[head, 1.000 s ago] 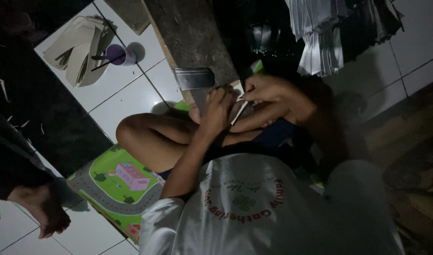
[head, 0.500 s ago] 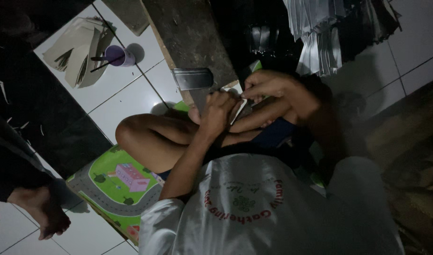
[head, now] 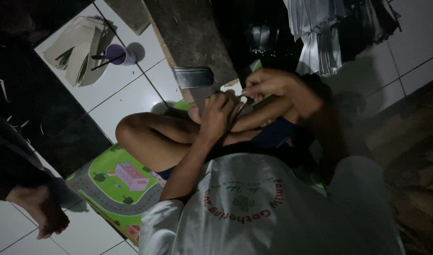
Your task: The person sits on a mat and sands a small rectangular piece of wood using a green sanding block. They repeatedly rub the block along the edges and surfaces of the wood, occasionally flipping the piece to work on different sides.
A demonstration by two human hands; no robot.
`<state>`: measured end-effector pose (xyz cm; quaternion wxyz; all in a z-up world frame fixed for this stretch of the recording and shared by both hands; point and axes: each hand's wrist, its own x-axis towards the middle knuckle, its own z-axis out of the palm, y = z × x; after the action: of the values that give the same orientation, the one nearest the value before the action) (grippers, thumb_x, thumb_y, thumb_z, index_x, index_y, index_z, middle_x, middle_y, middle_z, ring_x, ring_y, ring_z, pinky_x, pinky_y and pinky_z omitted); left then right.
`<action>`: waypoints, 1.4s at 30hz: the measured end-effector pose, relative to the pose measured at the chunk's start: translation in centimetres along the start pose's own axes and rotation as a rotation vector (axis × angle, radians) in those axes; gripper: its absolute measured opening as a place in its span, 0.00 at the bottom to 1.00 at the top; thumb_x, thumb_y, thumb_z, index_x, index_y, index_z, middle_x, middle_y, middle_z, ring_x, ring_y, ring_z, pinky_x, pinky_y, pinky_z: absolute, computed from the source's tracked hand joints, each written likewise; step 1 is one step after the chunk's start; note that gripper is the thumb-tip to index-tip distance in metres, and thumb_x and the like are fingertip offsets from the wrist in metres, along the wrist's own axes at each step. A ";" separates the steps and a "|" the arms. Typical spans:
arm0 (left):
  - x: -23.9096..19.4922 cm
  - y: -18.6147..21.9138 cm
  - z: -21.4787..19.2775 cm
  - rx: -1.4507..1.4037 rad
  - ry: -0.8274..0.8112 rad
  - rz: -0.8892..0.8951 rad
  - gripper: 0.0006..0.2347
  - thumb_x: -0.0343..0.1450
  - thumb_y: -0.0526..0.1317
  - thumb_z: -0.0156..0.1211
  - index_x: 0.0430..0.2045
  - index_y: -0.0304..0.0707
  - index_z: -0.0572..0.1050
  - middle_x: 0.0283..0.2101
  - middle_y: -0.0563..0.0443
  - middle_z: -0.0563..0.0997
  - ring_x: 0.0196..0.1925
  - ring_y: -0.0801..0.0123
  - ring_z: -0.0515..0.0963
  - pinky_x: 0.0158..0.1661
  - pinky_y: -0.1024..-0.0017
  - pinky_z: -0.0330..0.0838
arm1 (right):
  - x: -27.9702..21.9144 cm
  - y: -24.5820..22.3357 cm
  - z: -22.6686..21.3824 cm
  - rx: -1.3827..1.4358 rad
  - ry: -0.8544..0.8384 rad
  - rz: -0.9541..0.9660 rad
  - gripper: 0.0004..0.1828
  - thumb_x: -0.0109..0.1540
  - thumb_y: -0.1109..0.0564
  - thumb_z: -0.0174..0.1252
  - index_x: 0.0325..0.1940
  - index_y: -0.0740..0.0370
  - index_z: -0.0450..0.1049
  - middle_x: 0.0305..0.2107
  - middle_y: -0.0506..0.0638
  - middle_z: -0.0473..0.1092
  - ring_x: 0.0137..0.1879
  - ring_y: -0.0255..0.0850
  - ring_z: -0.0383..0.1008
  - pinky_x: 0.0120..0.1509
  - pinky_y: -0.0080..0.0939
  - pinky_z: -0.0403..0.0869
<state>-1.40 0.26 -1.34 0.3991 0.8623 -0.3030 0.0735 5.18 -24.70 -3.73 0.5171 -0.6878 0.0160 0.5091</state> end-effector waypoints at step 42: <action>0.8 0.1 2.6 0.102 -0.137 -0.083 0.08 0.68 0.32 0.60 0.39 0.31 0.76 0.43 0.40 0.74 0.46 0.50 0.74 0.46 0.57 0.69 | 1.8 4.0 9.5 0.188 0.965 -0.332 0.13 0.70 0.50 0.59 0.40 0.63 0.72 0.31 0.47 0.72 0.37 0.33 0.70 0.40 0.36 0.69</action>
<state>-1.06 -2.07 -2.72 0.3356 0.8962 -0.2897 0.0130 -2.65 -18.69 -7.27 0.5841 -0.7883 0.1890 0.0414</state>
